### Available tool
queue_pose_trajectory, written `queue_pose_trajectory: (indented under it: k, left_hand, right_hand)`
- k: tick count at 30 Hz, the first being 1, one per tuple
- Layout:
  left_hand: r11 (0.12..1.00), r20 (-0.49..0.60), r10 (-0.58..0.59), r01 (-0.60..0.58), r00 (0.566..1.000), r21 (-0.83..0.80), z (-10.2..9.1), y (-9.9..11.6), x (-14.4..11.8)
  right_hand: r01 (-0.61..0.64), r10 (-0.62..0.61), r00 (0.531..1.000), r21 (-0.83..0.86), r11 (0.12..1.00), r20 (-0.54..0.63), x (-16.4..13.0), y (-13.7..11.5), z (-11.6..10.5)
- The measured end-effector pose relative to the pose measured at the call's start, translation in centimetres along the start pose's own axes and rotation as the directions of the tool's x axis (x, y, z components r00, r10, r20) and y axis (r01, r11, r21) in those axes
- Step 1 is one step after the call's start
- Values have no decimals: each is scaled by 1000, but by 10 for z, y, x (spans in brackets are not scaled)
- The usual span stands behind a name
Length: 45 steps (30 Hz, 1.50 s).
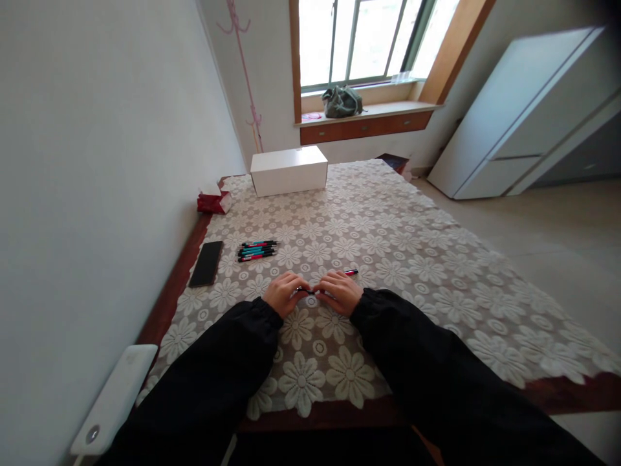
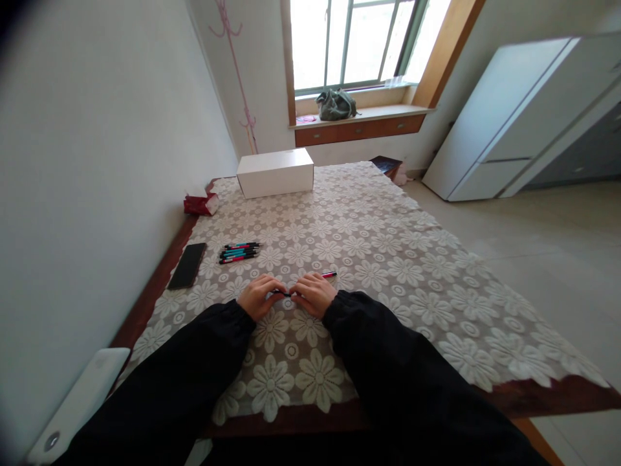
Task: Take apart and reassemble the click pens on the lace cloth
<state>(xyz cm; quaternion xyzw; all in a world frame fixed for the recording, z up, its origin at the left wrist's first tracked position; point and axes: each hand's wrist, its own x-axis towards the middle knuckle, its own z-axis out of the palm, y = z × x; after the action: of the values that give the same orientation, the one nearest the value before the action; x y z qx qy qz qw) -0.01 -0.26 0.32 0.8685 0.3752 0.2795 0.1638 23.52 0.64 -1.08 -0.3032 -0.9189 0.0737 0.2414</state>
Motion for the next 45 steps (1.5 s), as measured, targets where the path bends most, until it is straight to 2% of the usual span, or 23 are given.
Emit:
queue_pose_trajectory:
  k: [4,11,24,32,36,41,45]
  left_hand:
    - [1000,-13,9,-9,1000,0,1,-1,0]
    - [997,3,-63,62,998,38,0,-1,0]
    - [994,-6,-98,98,995,50,-1,-1,-2]
    - [994,-15,-101,101,995,51,-3,3,-1]
    - [993,-21,-104,105,994,45,-2,2,0]
    - [981,-76,-168,174,983,83,-1,-1,0]
    - [957,-91,-240,252,966,146,0,-4,1]
  right_hand:
    - [-46,46,999,15,999,-9,0,1,2]
    - [-81,81,996,10,997,-29,-1,3,2]
    - [-137,141,988,54,989,-69,-2,0,-3]
    - [-36,41,998,104,994,-43,-3,2,1]
    - [-95,107,990,124,988,-92,-4,3,0]
    - [-193,201,975,87,977,-96,-4,3,0]
    - [-156,162,984,82,984,-70,-5,3,2]
